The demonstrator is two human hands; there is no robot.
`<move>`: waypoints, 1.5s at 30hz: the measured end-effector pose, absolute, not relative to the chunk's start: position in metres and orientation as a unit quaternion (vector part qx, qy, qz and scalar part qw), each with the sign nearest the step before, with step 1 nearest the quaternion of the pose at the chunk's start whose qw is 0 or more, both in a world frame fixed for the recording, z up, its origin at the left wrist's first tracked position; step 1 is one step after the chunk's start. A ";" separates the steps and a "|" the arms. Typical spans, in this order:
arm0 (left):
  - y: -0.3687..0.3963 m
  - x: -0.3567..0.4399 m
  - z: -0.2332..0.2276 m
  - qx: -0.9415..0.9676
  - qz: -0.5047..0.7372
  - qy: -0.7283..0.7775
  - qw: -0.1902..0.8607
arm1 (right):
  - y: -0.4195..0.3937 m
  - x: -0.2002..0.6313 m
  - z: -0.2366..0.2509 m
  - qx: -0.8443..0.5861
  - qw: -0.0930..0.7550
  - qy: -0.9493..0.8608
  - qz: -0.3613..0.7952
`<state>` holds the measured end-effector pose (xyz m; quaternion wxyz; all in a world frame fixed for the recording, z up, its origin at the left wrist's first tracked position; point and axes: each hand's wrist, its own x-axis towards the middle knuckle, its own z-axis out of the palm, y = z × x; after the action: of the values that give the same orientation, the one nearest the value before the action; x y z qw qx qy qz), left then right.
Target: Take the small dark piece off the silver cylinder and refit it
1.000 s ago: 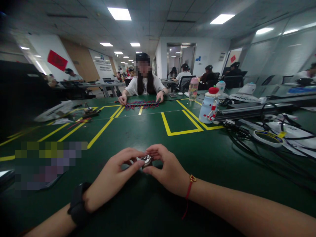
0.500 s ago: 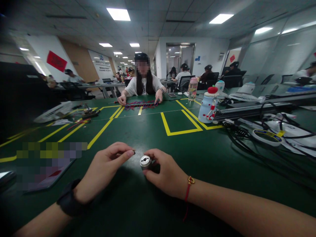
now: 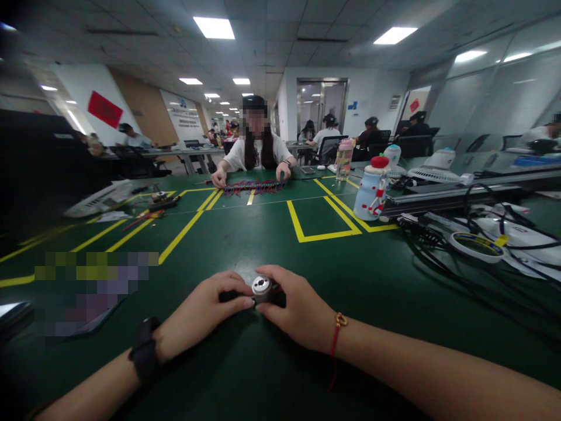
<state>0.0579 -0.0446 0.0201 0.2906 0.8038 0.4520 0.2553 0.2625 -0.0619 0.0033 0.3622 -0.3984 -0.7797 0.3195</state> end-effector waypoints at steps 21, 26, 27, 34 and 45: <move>-0.004 0.003 0.003 0.553 0.452 0.590 0.376 | 0.034 0.449 0.034 -0.775 0.290 -0.550 -0.115; -0.004 0.004 0.003 0.559 0.438 0.601 0.366 | -0.004 0.345 0.030 -0.549 0.243 -0.799 -0.021; -0.004 0.004 0.002 0.561 0.436 0.602 0.363 | -0.015 0.323 0.027 -0.473 0.226 -0.851 0.016; -0.003 0.003 -0.001 0.562 0.442 0.598 0.361 | -0.051 0.265 0.011 -0.299 0.162 -0.937 0.087; -0.003 0.004 0.000 0.558 0.436 0.598 0.376 | 0.026 0.414 0.056 -0.676 0.362 -0.641 -0.037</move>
<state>0.0038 -0.0030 0.0001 0.3756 0.5576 0.5979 0.4364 0.4139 0.0262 0.0556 0.3623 -0.6760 -0.6406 -0.0370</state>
